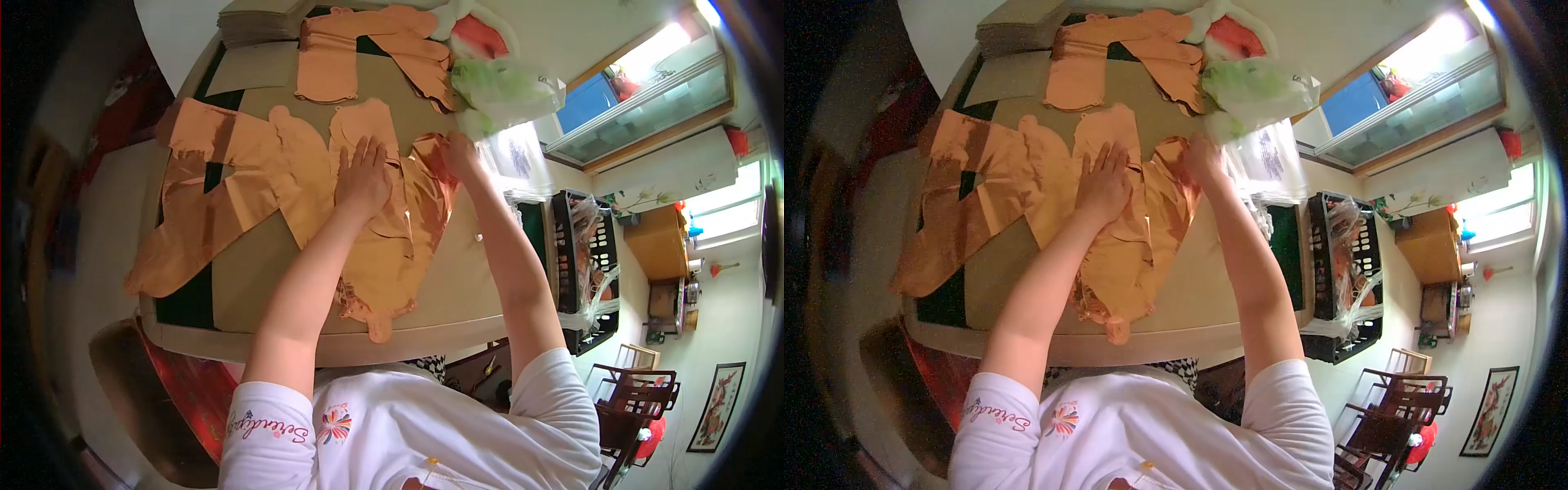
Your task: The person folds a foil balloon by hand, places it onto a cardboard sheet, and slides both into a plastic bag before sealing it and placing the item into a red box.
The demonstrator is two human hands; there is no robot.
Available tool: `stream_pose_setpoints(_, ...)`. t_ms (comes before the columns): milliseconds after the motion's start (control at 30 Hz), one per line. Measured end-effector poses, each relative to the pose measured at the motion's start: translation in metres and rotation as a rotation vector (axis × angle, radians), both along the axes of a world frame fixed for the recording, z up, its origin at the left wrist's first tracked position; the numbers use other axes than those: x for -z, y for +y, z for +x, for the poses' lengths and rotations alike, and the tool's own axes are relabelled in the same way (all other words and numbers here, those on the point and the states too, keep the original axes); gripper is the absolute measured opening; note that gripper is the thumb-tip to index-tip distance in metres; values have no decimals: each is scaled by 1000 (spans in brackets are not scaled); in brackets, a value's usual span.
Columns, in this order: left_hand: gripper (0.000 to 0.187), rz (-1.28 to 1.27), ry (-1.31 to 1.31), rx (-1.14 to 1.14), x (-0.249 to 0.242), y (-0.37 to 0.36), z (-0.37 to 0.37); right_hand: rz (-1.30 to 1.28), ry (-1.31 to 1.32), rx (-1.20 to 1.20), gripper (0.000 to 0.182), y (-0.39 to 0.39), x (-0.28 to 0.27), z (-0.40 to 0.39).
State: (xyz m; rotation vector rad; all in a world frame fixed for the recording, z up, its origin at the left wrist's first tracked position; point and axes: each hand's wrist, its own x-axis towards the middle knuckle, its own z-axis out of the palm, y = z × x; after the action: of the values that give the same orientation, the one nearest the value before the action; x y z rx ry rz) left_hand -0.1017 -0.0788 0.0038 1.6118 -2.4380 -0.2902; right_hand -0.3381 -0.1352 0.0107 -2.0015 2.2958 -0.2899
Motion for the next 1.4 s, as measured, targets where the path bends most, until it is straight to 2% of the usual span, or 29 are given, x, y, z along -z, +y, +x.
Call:
stream_pose_setpoints(67,55,-47,-12,3,3,1,0,87,-256,16,39,11,-39,22)
stream_pose_setpoints(133,53,-150,-39,4,13,2,-1,291,-1067,-99,41,47,-108,60)
stream_pose_setpoints(233,53,-194,-68,-17,15,1,-2,215,-1785,-228,43,53,-87,48)
stream_pose_setpoints(267,53,-190,-45,-16,14,2,-2,25,-1217,-180,42,33,-24,26)
stream_pose_setpoints(300,52,-184,-23,-12,13,3,-2,-14,-393,-140,43,55,-20,37)
stream_pose_setpoints(333,52,-180,-2,-10,12,3,-1,-123,-81,-224,42,67,12,30)
stream_pose_setpoints(367,52,-194,10,-12,13,1,-2,-230,-33,-332,44,79,24,33)
stream_pose_setpoints(633,58,-113,46,-13,9,0,-2,-143,-63,-455,46,105,10,61)
stream_pose_setpoints(700,59,-170,-119,5,6,3,1,-138,-75,-499,46,108,3,64)
stream_pose_setpoints(767,61,-220,-142,33,11,4,5,-167,-85,-533,46,110,-2,67)
stream_pose_setpoints(933,60,-258,100,71,26,3,11,-140,-33,-633,46,112,1,62)
stream_pose_setpoints(967,59,-250,79,52,24,3,8,-136,-4,-658,46,111,2,60)
stream_pose_setpoints(1200,55,-301,24,2,25,-2,-2,-136,-144,-626,47,115,-10,68)
stream_pose_setpoints(1233,55,-310,33,1,24,-3,-2,-142,-234,-606,46,112,-6,66)
stream_pose_setpoints(1333,59,-81,-91,40,-1,5,3,-174,-479,-539,43,105,-1,65)
stream_pose_setpoints(1400,61,-88,102,68,29,-4,5,-220,-601,-483,42,105,-5,71)
